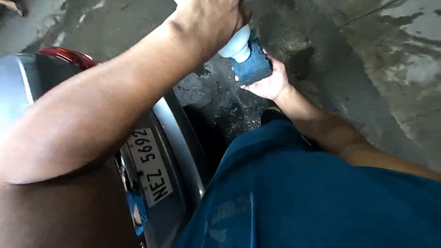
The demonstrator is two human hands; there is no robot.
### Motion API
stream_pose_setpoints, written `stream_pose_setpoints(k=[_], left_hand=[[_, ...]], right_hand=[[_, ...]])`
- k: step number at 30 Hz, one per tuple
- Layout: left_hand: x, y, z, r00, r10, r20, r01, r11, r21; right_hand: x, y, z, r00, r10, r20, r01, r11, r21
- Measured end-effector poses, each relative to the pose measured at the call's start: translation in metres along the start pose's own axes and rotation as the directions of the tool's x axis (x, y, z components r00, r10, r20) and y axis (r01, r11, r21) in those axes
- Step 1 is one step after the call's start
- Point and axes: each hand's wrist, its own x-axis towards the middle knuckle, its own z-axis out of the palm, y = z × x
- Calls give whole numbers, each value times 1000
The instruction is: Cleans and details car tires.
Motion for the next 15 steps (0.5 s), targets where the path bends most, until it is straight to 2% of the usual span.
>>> stream_pose_setpoints(k=[4, 7, 11, 15], left_hand=[[82, -109, 33, 995, -86, 53, 88, 996, -32], [118, -194, 44, 983, -166, 84, 170, 985, -40], [120, -313, 52, 964, -258, 63, 258, 966, 7], [97, -404, 78, 903, -406, 141, 404, 914, 43]], right_hand=[[149, -58, -20, 989, 125, 77, -124, 992, -17], [256, -100, -3, 944, 299, 139, -293, 954, -66], [387, -120, 46, 860, 457, 229, -449, 889, -88], [504, -96, 86, 751, 592, 293, -605, 794, -53]])
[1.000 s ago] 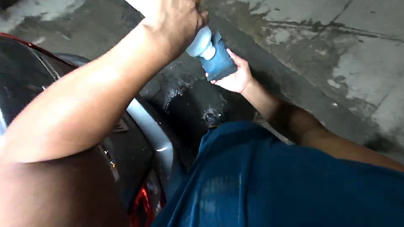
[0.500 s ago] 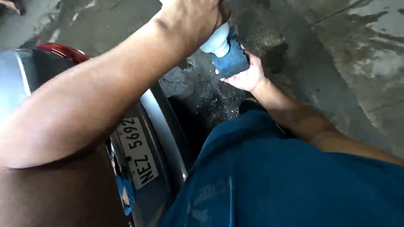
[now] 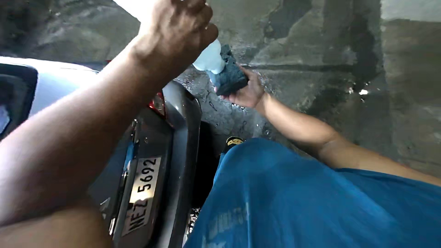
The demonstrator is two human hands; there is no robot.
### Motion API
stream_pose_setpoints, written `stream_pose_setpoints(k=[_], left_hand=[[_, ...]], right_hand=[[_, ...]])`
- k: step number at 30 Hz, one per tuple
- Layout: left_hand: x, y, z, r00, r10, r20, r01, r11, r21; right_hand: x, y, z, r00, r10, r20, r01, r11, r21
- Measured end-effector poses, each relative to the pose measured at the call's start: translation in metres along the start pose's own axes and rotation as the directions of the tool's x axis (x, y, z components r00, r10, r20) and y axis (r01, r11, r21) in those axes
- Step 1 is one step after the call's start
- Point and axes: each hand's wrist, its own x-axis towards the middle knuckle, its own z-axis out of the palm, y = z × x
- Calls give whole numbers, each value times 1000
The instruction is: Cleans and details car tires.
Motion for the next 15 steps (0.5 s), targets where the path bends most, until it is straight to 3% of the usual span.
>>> stream_pose_setpoints(k=[6, 11, 15], left_hand=[[27, -123, 85, 971, -199, 136, 182, 975, 127], [41, -246, 167, 966, -213, 147, 189, 968, 166], [54, -334, 208, 950, -226, 214, 202, 971, 127]], right_hand=[[187, -33, -21, 975, 186, 119, -187, 982, -7], [337, -53, -33, 944, 290, 157, -287, 957, -41], [441, -69, -27, 941, 298, 162, -297, 954, -33]])
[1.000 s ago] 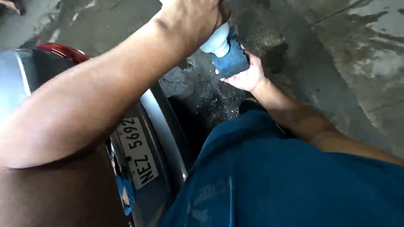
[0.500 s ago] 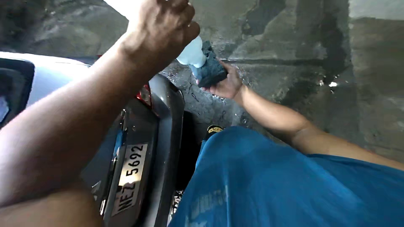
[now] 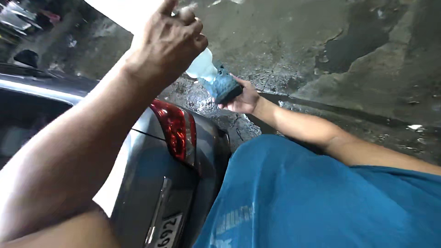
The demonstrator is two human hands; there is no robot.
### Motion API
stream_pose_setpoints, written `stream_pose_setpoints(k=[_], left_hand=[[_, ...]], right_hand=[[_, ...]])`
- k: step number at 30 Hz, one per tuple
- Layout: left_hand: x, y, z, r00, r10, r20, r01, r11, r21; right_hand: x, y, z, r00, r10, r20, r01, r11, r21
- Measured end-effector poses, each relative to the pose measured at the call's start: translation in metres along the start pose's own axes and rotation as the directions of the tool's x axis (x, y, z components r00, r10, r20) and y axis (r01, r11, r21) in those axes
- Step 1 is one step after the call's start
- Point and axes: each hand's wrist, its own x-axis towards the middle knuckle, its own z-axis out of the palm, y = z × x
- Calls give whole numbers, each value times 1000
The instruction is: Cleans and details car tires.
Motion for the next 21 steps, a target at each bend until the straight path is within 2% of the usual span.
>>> stream_pose_setpoints(k=[3, 7, 12, 14, 17, 21], left_hand=[[29, -53, 30, 999, -44, 27, 45, 998, -36], [68, -114, 87, 975, -181, 129, 198, 972, -128], [130, -187, 197, 934, -304, 189, 336, 926, -170], [151, -215, 244, 880, -414, 233, 460, 866, -195], [172, -261, 307, 755, -595, 275, 653, 720, -234], [179, -292, 367, 522, -768, 371, 853, 472, -223]], right_hand=[[65, -32, -14, 999, 41, -4, -41, 999, 24], [159, -70, -47, 988, 147, -44, -145, 989, 44], [291, -140, -102, 967, 230, 112, -239, 968, 73], [345, -170, -123, 943, 266, 200, -287, 955, 82], [416, -224, -127, 920, 313, 236, -322, 947, -2], [504, -272, -131, 856, 434, 282, -425, 900, -95]])
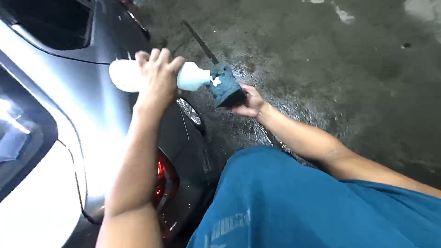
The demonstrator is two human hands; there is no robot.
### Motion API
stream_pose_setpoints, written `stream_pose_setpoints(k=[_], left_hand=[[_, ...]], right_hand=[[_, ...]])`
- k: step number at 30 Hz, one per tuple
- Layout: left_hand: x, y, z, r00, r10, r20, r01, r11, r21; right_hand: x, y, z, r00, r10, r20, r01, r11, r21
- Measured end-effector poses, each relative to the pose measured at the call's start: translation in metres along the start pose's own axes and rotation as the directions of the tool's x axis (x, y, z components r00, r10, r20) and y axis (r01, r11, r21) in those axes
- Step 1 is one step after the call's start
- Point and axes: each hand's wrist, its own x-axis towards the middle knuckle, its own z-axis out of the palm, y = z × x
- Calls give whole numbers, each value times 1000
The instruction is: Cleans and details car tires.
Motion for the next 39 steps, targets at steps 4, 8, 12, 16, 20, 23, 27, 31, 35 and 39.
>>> stream_pose_setpoints(k=[4, 8, 12, 16, 20, 23, 27, 31, 35, 39], left_hand=[[19, -26, 77, 967, -243, 71, 249, 964, -89], [28, -47, 169, 896, -424, 129, 443, 870, -216], [30, -39, 277, 748, -625, 223, 621, 540, -568], [21, -12, 381, 590, -669, 453, 685, 117, -720], [6, -2, 412, 368, -660, 655, 750, -205, -629], [-6, -8, 430, 238, -669, 704, 806, -268, -528], [-5, -21, 472, 85, -682, 726, 876, -296, -380], [49, -31, 533, -109, -675, 730, 878, -409, -247], [130, -35, 604, -176, -680, 712, 782, -536, -318], [188, -18, 682, -81, -680, 729, 703, -557, -442]], right_hand=[[64, -37, -46, 982, 177, -59, -175, 984, 34], [137, -46, -101, 952, 306, -11, -305, 952, 41], [201, -64, -144, 921, 387, -50, -388, 922, -13], [264, -84, -206, 924, 378, -61, -376, 926, 35], [339, -95, -267, 909, 363, -206, -347, 931, 110], [411, -87, -313, 841, 425, -335, -383, 905, 186], [523, -45, -386, 775, 551, -310, -513, 835, 201], [635, 16, -475, 674, 674, -302, -681, 726, 98], [710, 82, -550, 522, 777, -353, -802, 588, 109], [758, 162, -619, 468, 750, -468, -866, 494, -74]])
